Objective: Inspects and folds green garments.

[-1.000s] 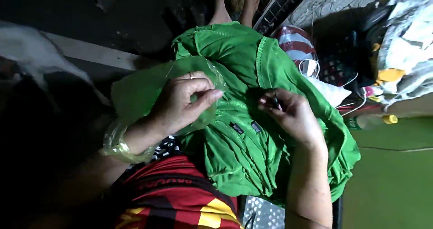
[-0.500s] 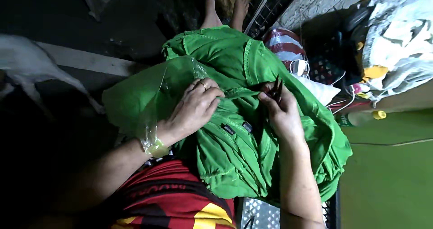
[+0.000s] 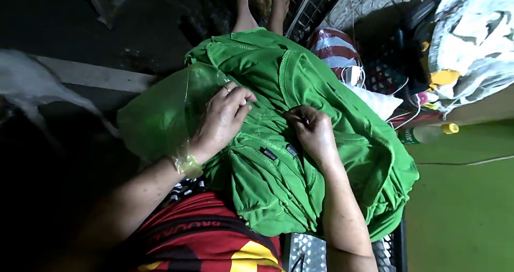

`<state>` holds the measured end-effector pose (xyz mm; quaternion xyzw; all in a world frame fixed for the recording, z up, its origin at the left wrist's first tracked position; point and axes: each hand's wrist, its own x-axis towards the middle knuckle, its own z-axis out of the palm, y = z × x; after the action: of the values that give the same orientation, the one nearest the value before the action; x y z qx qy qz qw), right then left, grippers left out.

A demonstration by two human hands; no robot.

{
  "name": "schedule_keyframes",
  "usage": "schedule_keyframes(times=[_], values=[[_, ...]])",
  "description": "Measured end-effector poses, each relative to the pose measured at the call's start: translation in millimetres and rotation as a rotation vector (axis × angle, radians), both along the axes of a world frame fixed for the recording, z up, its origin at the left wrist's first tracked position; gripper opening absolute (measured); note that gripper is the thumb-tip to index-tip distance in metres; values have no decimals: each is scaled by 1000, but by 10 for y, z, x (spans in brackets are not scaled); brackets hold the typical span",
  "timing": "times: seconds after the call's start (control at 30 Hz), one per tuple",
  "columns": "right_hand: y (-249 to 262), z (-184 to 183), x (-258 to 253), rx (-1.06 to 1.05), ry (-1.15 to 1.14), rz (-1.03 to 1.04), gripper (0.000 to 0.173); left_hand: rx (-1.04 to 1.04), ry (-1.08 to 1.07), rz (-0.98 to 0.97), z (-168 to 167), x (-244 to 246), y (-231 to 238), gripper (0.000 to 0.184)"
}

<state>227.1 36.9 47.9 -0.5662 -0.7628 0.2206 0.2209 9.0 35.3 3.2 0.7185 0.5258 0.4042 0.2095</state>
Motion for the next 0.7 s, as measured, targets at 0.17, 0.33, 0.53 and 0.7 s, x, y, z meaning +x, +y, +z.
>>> schedule_keyframes(times=[0.17,0.33,0.53,0.7], values=[[-42,-14,18,39,7,-4,10,105,-56,-148,13,96,51,29],[-97,-76,20,172,35,-10,8,109,-77,-119,-85,189,41,23],[-45,-141,18,435,79,178,16,58,-93,-61,-49,251,29,6],[-66,-167,80,271,118,154,16,-413,-273,-148,80,80,137,9]])
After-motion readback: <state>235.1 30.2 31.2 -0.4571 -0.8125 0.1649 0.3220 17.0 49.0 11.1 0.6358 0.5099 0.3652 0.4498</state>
